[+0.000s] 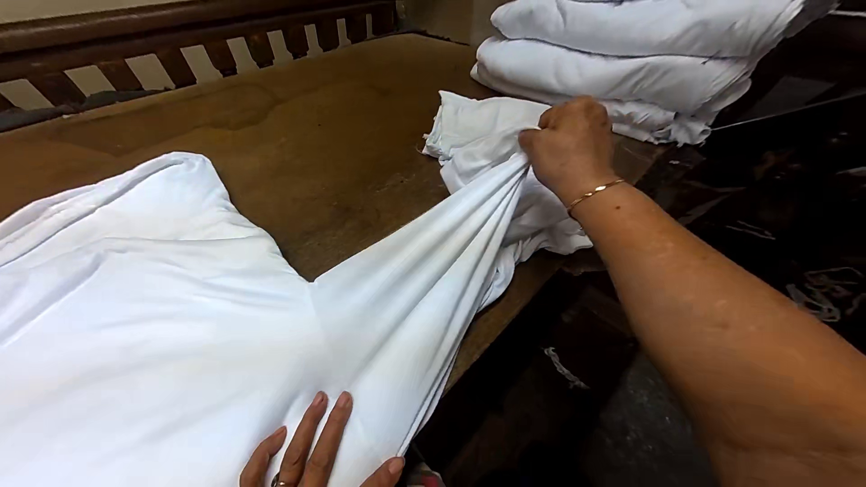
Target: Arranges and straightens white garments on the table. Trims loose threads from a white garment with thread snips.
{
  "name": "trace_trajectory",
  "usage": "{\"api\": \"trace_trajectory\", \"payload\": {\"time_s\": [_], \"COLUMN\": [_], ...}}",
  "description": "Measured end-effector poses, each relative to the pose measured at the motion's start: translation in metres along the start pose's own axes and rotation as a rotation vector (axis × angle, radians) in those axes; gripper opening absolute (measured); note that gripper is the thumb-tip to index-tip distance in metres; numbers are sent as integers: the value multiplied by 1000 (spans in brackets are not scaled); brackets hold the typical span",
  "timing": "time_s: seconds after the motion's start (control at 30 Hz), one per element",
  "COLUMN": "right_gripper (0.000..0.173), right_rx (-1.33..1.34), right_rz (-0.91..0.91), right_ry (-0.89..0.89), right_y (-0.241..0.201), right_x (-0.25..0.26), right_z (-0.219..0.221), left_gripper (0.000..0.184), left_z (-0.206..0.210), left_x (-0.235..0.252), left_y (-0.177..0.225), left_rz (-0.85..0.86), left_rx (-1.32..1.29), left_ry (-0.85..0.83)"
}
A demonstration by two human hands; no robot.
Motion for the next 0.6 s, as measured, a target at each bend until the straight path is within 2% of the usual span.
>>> {"api": "trace_trajectory", "payload": {"time_s": [0.07,0.1,0.17,0.23,0.3,0.33,0.4,0.5,0.53,0.6], "right_gripper": [32,28,13,17,24,23,17,21,18,23], "right_rx": [83,215,733,1294,1626,1697,1638,1262,1140,923], "right_rz": [69,129,274,357,322,283,263,271,205,-59], "right_ry": [20,25,92,116,129,151,215,309,343,361], "right_y": [14,23,38,42,42,42,43,37,26,-19], "right_x": [2,3,0,-8,-17,-20,-19,-16,-18,-35], "right_z": [4,11,24,33,33,30,20,-9,-23,-54], "left_gripper": [75,80,95,100,93,92,90,91,94,105], "left_z": [0,0,0,1,4,5,8,11,11,7], "left_x": [0,0,0,0,0,0,1,1,1,-3], "left_y": [-1,-1,-2,-2,-2,-2,-3,-3,-5,-10], "left_rz": [10,16,16,6,6,11,21,26,25,36], "left_rx": [2,-4,-19,-21,1,20,41,39,24,-148], "left_ry": [-1,8,53,72,78,87,105,139,169,286]}}
Point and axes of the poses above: each hand's wrist, its own x-axis towards the middle knuckle, its own z-axis out of the palm, y = z × x, the point moved 4 cm from there along x, towards the middle knuckle, and after that the axes turned 7 degrees about -y, right-handed, at the moved point
